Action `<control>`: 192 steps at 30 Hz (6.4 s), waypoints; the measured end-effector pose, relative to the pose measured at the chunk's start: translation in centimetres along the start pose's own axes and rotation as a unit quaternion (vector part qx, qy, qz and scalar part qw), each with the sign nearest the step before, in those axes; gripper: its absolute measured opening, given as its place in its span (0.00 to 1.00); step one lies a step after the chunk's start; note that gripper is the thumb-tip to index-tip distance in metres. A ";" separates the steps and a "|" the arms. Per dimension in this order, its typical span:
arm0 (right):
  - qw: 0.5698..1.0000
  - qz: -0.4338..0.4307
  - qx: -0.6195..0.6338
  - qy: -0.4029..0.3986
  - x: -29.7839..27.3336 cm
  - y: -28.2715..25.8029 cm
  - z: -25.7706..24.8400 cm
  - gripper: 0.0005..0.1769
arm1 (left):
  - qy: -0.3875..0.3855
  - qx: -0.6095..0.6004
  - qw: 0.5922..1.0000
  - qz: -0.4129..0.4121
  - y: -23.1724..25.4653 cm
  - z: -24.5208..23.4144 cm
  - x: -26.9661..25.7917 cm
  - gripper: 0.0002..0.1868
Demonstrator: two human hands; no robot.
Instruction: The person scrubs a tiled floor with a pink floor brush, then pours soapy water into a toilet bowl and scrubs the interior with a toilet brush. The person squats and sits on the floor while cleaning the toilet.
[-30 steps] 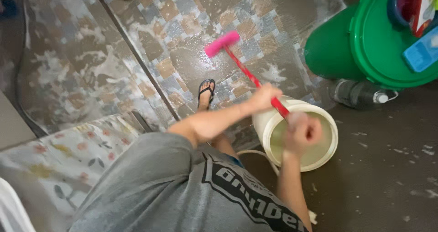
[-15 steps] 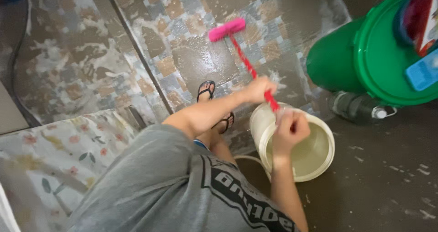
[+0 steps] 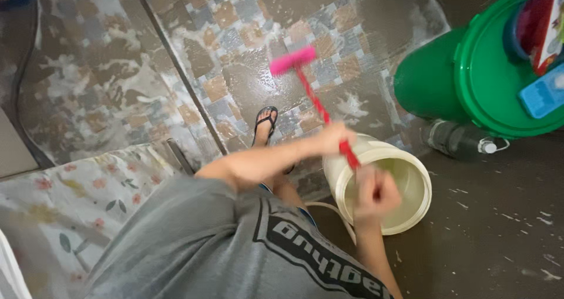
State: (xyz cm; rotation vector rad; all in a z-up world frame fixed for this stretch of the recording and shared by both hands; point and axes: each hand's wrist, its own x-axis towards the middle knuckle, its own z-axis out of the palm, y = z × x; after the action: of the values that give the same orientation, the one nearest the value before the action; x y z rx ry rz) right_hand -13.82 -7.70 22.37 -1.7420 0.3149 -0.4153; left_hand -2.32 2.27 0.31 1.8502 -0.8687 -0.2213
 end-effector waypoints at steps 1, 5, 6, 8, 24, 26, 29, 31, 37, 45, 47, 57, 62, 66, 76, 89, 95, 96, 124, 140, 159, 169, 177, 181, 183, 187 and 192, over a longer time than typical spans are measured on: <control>1.000 -0.024 0.001 -0.011 -1.3 -1.3 -1.0 0.20 | -0.004 -0.022 1.000 0.017 1.3 0.7 -0.7 0.10; 0.993 -0.086 -0.072 -0.028 -0.1 -0.7 2.3 0.21 | -0.048 -0.017 0.999 -0.006 -0.1 -2.5 -0.6 0.12; 0.991 -0.096 -0.086 -0.022 1.6 0.2 3.7 0.21 | -0.029 -0.015 0.999 0.008 -1.7 -4.6 0.6 0.13; 0.990 -0.104 -0.091 -0.030 3.0 0.5 4.7 0.21 | -0.009 0.012 1.000 -0.018 -3.1 -6.8 2.9 0.15; 0.984 -0.128 -0.028 -0.125 5.8 3.1 12.4 0.23 | -0.004 0.022 0.996 -0.088 -10.1 -12.2 0.5 0.13; 0.967 -0.141 -0.039 -0.208 3.2 0.6 8.7 0.24 | 0.096 0.031 0.995 0.015 -5.5 -10.3 -2.6 0.15; 0.952 -0.127 -0.010 -0.279 1.3 -1.4 6.3 0.23 | 0.155 0.021 0.987 -0.038 -0.2 -8.5 -7.5 0.12; 0.951 -0.135 0.006 -0.279 0.9 -0.6 7.5 0.24 | 0.161 0.013 0.985 -0.055 -0.9 -8.5 -8.8 0.14; 0.934 -0.162 0.032 -0.316 0.9 2.1 18.4 0.20 | 0.165 0.131 0.976 -0.051 -9.9 -16.5 -11.5 0.14; 0.796 -0.205 0.056 -0.567 -3.2 -3.5 13.8 0.19 | 0.155 0.052 0.975 -0.150 1.4 -11.7 -20.7 0.11; 0.795 -0.194 0.074 -0.570 -3.5 -1.9 16.3 0.16 | 0.177 0.073 0.975 -0.113 -2.6 -13.5 -21.7 0.12; 0.875 -0.207 0.036 -0.437 -7.3 0.6 27.5 0.16 | 0.047 0.077 0.991 -0.098 -10.5 -25.0 -24.6 0.15; 0.892 -0.159 0.028 -0.423 -7.9 -3.2 25.2 0.12 | 0.320 0.070 0.939 -0.102 1.0 -21.9 -24.9 0.12; 0.895 -0.227 0.019 -0.384 -8.6 -0.5 35.4 0.19 | 0.353 0.194 0.903 -0.150 -9.6 -27.2 -25.9 0.17; 0.903 -0.163 -0.115 -0.381 -7.2 -2.9 40.9 0.06 | 0.253 0.086 0.963 -0.035 -15.0 -33.3 -26.0 0.11; 0.925 -0.221 -0.017 -0.308 -3.3 -3.0 52.8 0.12 | 0.277 0.011 0.957 -0.079 -21.7 -43.3 -23.0 0.11; 0.894 -0.155 -0.068 -0.415 -5.5 -8.0 40.7 0.13 | 0.300 0.071 0.947 -0.092 -6.9 -35.4 -24.4 0.10; 0.897 -0.171 -0.019 -0.408 -6.2 -8.5 39.6 0.18 | 0.274 0.056 0.957 -0.082 -5.9 -34.7 -24.7 0.12; 0.953 -0.161 -0.058 -0.249 0.0 -5.5 49.1 0.04 | 0.243 0.052 0.968 0.008 -23.5 -40.9 -16.9 0.13; 0.943 -0.231 -0.029 -0.237 11.7 0.5 45.5 0.11 | 0.192 0.030 0.981 0.025 -24.6 -39.5 -3.2 0.11; 0.969 -0.150 -0.052 -0.190 31.4 -6.4 34.9 0.11 | 0.222 -0.043 0.972 -0.057 -16.3 -37.3 16.5 0.17; 0.974 -0.088 -0.104 -0.184 30.8 -2.5 33.4 0.14 | 0.178 -0.037 0.983 -0.010 -20.7 -35.1 17.8 0.12; 0.961 -0.093 -0.101 -0.240 29.3 -7.3 27.8 0.12 | 0.148 -0.093 0.984 -0.029 -12.1 -32.8 15.9 0.10; 0.972 -0.111 -0.011 -0.208 28.2 -6.0 28.6 0.20 | 0.105 -0.073 0.991 -0.041 -12.5 -32.6 15.3 0.12; 0.965 -0.206 -0.049 -0.157 30.5 -3.7 30.5 0.09 | 0.144 -0.038 0.989 0.011 -16.8 -33.3 18.5 0.12; 0.975 -0.099 -0.066 -0.187 32.5 -1.9 32.8 0.11 | 0.161 -0.031 0.986 0.005 -20.7 -35.3 20.5 0.15; 0.953 -0.089 -0.128 -0.259 29.5 -5.0 27.6 0.08 | 0.188 -0.052 0.980 -0.031 -14.6 -31.5 16.6 0.14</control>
State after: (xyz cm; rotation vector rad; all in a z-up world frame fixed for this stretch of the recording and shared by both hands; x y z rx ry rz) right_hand 24.76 4.97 25.36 -2.0676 -0.1755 -0.0315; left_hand 32.64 17.39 5.65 1.7471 -0.5279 0.0465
